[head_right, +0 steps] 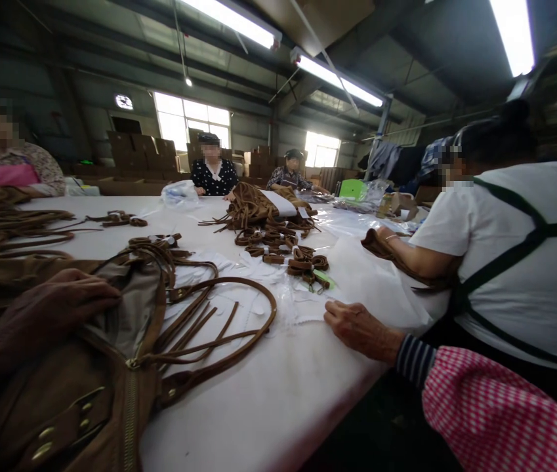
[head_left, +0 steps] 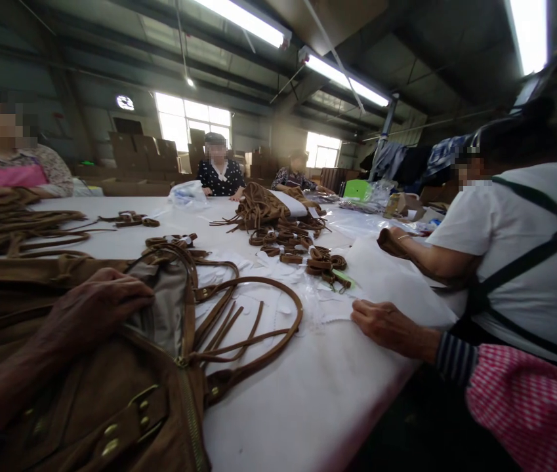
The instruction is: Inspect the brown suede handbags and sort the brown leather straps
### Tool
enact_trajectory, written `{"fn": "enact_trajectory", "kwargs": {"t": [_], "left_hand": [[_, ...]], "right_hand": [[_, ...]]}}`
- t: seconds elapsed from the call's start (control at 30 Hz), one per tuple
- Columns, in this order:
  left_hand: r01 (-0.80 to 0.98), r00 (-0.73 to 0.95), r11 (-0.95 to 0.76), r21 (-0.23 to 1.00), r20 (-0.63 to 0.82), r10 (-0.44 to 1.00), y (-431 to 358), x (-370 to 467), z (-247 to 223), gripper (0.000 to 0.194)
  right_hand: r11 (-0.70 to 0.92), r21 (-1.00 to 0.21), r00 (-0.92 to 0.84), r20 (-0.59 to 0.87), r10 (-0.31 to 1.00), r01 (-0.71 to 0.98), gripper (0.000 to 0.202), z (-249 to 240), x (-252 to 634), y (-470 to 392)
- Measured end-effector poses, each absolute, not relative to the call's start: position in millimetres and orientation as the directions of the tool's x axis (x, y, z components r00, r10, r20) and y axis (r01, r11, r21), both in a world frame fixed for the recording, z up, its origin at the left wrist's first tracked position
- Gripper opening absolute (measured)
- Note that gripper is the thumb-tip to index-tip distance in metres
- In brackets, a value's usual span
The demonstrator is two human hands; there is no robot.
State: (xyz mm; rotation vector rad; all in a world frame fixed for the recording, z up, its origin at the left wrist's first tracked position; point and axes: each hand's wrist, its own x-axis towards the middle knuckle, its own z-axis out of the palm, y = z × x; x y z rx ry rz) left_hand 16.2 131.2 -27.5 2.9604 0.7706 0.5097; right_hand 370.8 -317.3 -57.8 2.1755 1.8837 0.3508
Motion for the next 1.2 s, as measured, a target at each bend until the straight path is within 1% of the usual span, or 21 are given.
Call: {"fn": "enact_trajectory", "kwargs": {"t": [0.1,0.2,0.27,0.4,0.5,0.57,0.63,0.67,0.73,0.8,0.87,0.93,1.03,1.1,1.2], "left_hand": [[0.471,0.813,-0.872,0.133,0.318,0.488,120,17,-23,0.037],[0.460,0.811,-0.878,0.134,0.340,0.477,109,18,-16,0.035],[0.458,0.810,-0.879,0.135,0.343,0.475,106,19,-14,0.033],[0.479,0.802,-0.868,0.135,0.336,0.495,107,19,-14,0.030],[0.514,0.780,-0.846,0.138,0.334,0.529,108,19,-17,0.031],[0.522,0.774,-0.841,0.143,0.336,0.537,108,19,-17,0.032],[0.499,0.789,-0.856,0.137,0.335,0.514,109,18,-18,0.032],[0.490,0.795,-0.861,0.135,0.335,0.505,109,18,-18,0.031],[0.487,0.797,-0.864,0.132,0.336,0.501,110,18,-18,0.032],[0.507,0.785,-0.852,0.134,0.337,0.520,113,19,-18,0.034],[0.508,0.787,-0.850,0.141,0.326,0.524,118,19,-20,0.036],[0.487,0.797,-0.860,0.152,0.324,0.509,126,18,-24,0.038],[0.457,0.806,-0.875,0.162,0.341,0.484,135,16,-31,0.038],[0.461,0.802,-0.872,0.166,0.342,0.489,138,15,-34,0.038],[0.456,0.809,-0.876,0.158,0.337,0.482,136,15,-34,0.038]], "right_hand": [[-0.142,0.334,0.140,0.029,0.990,0.932,0.025,-55,373,-315],[-0.222,0.304,0.217,0.050,0.975,0.927,0.020,-52,377,-314],[-0.273,0.307,0.262,0.077,0.962,0.912,0.020,-50,381,-315],[-0.306,0.313,0.284,0.116,0.952,0.899,0.021,-49,385,-319],[-0.338,0.285,0.303,0.160,0.939,0.897,0.024,-51,381,-319],[-0.363,0.242,0.328,0.174,0.929,0.900,0.026,-52,377,-318],[-0.350,0.143,0.331,0.143,0.933,0.926,0.026,-52,373,-317],[-0.336,0.061,0.327,0.122,0.937,0.940,0.025,-51,372,-316],[-0.314,-0.140,0.328,0.097,0.940,0.939,0.022,-48,372,-316],[-0.319,-0.301,0.368,0.122,0.922,0.899,0.023,-44,376,-314],[-0.330,-0.367,0.413,0.177,0.893,0.870,0.026,-41,384,-310],[-0.329,-0.361,0.429,0.244,0.870,0.873,0.025,-41,392,-302],[-0.308,-0.301,0.401,0.323,0.857,0.902,0.020,-45,401,-286],[-0.283,-0.266,0.366,0.349,0.863,0.921,0.018,-47,400,-277],[-0.230,-0.250,0.311,0.361,0.879,0.941,0.018,-46,388,-267]]}}
